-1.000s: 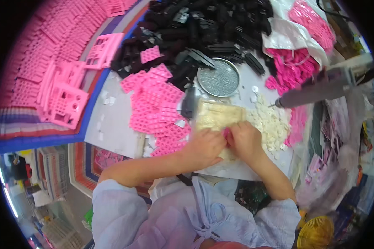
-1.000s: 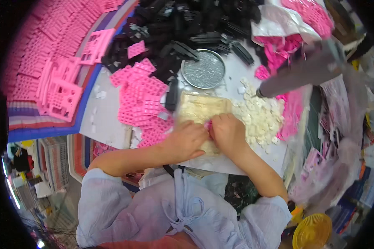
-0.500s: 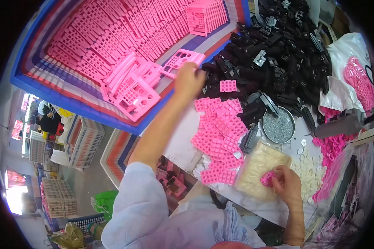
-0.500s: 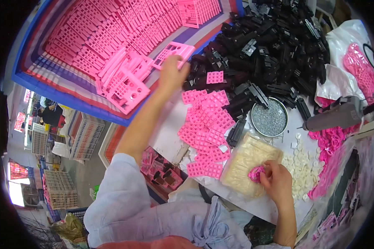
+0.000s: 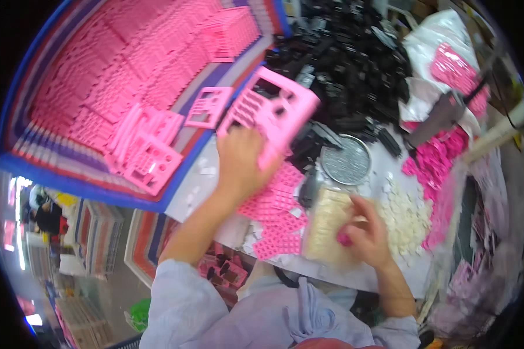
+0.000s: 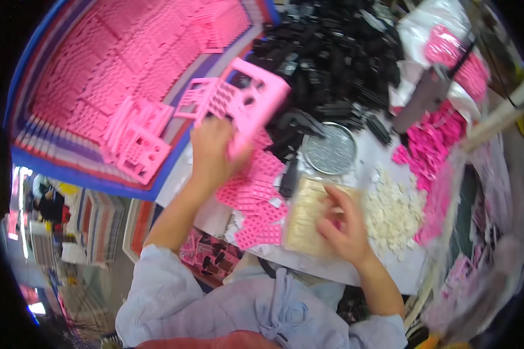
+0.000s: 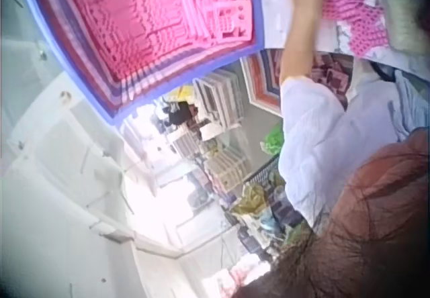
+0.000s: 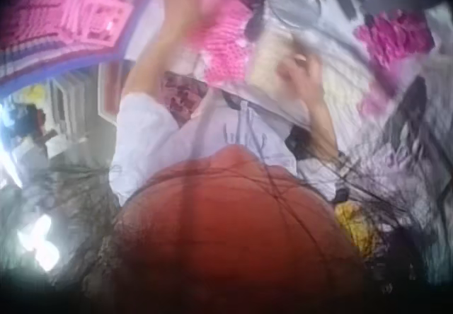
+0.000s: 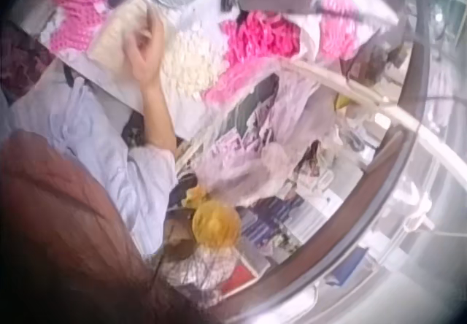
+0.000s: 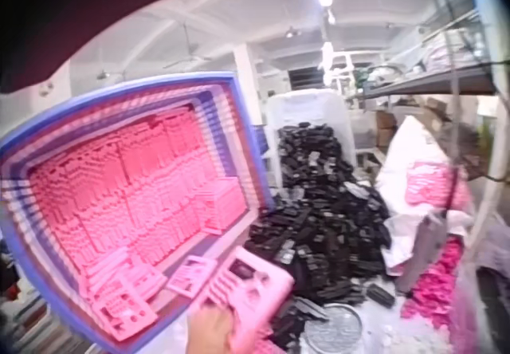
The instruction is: Assembling pink toy cash registers by installing internal components and using an electric screwdriver.
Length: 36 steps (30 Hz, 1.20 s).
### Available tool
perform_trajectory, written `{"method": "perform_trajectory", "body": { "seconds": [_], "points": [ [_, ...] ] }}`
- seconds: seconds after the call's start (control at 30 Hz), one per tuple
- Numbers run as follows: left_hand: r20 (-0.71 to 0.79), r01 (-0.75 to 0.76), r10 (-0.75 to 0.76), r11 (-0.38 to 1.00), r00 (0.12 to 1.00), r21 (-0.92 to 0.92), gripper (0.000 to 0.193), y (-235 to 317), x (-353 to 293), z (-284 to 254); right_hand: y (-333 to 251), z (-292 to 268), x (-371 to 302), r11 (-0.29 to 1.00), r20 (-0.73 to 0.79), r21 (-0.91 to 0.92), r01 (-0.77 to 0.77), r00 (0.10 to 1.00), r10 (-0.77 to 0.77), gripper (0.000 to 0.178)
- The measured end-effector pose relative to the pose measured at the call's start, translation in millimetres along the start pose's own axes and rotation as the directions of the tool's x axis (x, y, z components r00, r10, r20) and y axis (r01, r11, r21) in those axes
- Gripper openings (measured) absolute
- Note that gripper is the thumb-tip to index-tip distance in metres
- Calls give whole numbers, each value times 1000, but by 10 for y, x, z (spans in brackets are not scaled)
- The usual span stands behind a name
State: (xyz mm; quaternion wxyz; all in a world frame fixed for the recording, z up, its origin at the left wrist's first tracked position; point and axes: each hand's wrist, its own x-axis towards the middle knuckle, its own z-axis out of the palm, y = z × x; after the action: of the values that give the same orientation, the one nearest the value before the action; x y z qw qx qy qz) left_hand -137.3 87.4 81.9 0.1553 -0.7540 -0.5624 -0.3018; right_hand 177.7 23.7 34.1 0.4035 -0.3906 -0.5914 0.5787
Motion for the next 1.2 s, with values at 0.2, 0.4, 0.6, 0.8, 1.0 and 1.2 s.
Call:
{"method": "perform_trajectory", "body": {
  "seconds": [0.2, 0.4, 0.6, 0.8, 1.0, 1.2],
  "points": [
    [171, -60, 197, 805, 965, -590, 51, 1273, -630, -324, 36, -33, -249, 838, 152, 510, -194, 979, 133, 36],
    [807, 799, 81, -229, 585, -556, 66, 1413, -783, 36, -165, -577, -611, 885, 341, 276, -376, 899, 275, 42],
    [733, 708, -257, -201, 629, -677, 75, 1102, -937, 135, -346, -2340, -1008, 344, -636, -716, -607, 771, 36, 26],
    [637, 667, -345, -40, 690, -744, 80, 1141, -873, 22, -88, -3226, -1845, -374, -864, -503, -779, 459, 207, 53],
    [643, 636, -233, -113, 730, -763, 72, 1371, -830, 84, -169, -3350, -1906, 104, -820, -560, -822, 567, 74, 72],
    [690, 671, -57, -186, 722, -718, 55, 1542, -812, 151, -945, -1934, -1195, 663, -318, -727, -179, 943, -93, 71]
  ]
}}
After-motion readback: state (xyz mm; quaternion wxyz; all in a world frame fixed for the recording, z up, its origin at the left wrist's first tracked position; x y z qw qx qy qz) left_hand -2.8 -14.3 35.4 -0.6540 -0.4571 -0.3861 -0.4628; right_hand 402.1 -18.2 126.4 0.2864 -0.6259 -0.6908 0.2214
